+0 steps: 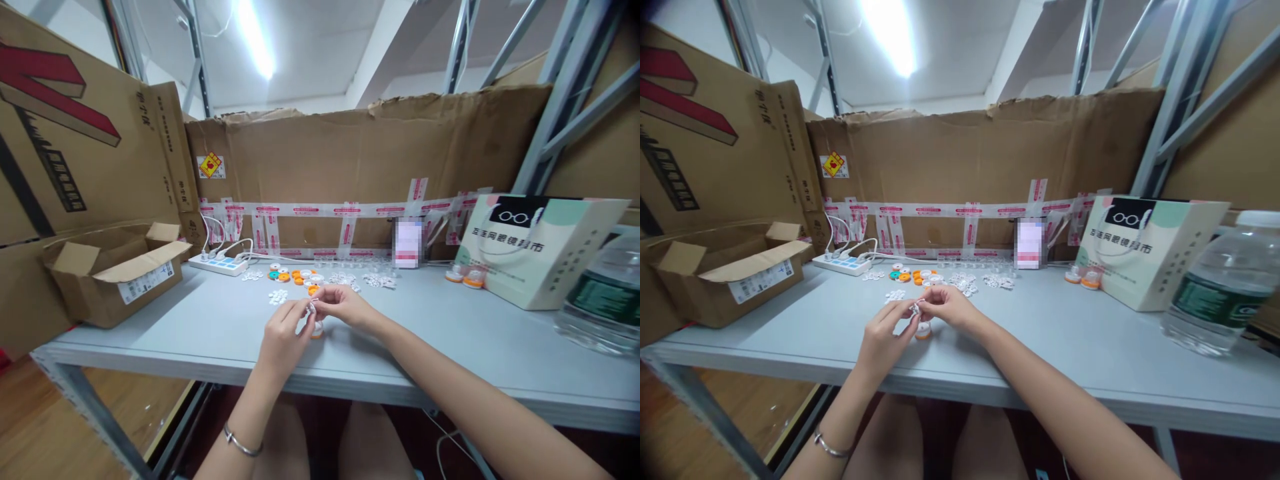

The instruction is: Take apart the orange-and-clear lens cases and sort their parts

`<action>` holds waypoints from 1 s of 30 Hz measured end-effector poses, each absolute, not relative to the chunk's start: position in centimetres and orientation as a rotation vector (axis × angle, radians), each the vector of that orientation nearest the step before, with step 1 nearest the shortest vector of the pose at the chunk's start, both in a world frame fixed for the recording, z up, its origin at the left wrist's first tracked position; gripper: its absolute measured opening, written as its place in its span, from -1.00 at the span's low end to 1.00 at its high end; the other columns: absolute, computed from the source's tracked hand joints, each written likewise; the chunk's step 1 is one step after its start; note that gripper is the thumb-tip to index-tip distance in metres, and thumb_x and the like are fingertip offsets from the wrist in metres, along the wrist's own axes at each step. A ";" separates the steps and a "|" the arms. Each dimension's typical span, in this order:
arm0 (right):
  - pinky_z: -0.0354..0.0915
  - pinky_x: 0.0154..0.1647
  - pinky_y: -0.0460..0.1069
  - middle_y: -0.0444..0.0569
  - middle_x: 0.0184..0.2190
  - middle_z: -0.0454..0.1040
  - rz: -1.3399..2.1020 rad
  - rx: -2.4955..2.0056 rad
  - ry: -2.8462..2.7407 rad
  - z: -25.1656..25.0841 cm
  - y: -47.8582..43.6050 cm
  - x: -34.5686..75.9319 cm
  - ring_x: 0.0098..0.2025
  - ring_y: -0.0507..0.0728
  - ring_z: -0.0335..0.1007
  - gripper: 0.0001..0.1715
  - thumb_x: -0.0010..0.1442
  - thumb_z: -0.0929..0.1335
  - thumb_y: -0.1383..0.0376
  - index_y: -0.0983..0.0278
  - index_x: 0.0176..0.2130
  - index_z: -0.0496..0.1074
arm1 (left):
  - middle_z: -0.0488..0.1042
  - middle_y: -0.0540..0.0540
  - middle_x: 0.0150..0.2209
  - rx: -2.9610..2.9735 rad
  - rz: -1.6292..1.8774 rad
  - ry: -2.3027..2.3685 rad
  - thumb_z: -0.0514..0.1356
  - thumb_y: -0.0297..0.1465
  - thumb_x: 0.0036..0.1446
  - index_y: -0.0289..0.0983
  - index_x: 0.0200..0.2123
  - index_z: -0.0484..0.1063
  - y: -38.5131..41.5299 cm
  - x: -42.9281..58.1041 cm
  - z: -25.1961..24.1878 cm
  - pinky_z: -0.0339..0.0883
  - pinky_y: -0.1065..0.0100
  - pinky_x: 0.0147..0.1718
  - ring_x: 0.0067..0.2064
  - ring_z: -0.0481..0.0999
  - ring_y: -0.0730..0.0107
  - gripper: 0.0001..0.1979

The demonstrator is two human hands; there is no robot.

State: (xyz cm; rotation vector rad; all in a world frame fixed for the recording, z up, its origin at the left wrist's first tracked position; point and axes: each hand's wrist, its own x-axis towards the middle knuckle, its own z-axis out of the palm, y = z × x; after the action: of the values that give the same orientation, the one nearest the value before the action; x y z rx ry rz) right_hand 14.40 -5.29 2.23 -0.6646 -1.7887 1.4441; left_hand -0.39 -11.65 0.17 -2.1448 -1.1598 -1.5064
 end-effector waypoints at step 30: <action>0.26 -0.34 -0.02 -0.09 -0.55 0.44 0.559 -1.268 -1.471 -0.8 4.1 20.6 -0.45 0.07 0.36 -0.84 -0.15 0.36 0.26 0.31 -0.49 0.38 | 0.40 -0.07 -0.34 -2.253 -1.552 -1.328 0.10 -0.46 0.09 -0.28 -0.19 0.39 -11.4 -0.9 0.3 0.31 0.47 -0.48 -0.41 0.39 0.49 -0.81</action>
State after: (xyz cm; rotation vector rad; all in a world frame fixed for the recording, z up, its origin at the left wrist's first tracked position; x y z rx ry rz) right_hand 20.62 4.05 -0.80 -1.2685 -1.4708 0.5591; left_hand -0.88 -11.41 0.28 -2.2529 -1.3282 -1.5524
